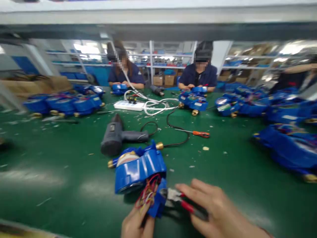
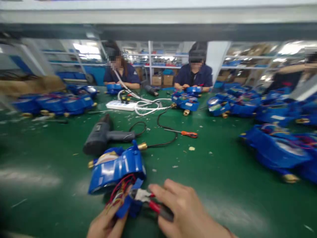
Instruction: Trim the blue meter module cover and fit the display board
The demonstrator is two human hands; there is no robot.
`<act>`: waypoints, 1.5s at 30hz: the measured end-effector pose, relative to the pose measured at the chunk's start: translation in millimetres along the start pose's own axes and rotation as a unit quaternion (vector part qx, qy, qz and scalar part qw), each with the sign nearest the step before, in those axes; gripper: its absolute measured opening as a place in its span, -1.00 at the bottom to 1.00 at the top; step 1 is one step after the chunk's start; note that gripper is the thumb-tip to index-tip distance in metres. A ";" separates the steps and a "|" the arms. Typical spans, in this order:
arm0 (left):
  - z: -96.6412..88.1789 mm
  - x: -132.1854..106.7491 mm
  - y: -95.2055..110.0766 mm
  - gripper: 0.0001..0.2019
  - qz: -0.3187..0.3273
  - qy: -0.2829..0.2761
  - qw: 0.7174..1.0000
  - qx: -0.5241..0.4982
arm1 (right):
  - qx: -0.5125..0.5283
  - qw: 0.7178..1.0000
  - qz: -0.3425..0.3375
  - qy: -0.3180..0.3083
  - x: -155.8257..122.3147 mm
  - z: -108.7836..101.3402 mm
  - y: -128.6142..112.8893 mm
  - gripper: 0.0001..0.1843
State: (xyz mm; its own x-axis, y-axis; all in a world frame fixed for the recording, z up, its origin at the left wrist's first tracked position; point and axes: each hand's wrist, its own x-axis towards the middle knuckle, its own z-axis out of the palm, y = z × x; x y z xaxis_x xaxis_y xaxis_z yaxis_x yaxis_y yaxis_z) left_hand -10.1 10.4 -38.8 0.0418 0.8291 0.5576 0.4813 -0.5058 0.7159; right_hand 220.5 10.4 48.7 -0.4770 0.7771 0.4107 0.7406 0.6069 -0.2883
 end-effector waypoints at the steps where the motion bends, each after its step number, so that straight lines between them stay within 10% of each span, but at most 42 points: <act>1: -7.3 -0.2 3.4 -0.69 -0.006 -0.018 1.000 0.012 | 0.024 1.000 -0.009 0.010 -1.2 -5.0 2.7 -0.49; 19: -8.6 10.0 30.5 -0.66 -0.122 -0.064 0.990 0.014 | -0.071 0.997 -0.012 -0.013 -7.6 -3.9 1.3 -0.51; 45: -9.5 11.8 37.8 -0.66 -0.093 -0.048 0.994 0.019 | -0.112 0.989 -0.090 -0.046 6.8 -8.3 5.7 -0.64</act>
State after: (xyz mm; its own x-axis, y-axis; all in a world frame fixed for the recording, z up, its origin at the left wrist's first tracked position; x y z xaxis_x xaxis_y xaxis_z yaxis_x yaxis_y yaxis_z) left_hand 0.3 -1.3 -1.2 0.0322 0.9274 0.3726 0.5220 -0.3335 0.7851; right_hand 225.4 17.8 57.1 -0.6439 0.6779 0.3547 0.7214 0.6924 -0.0138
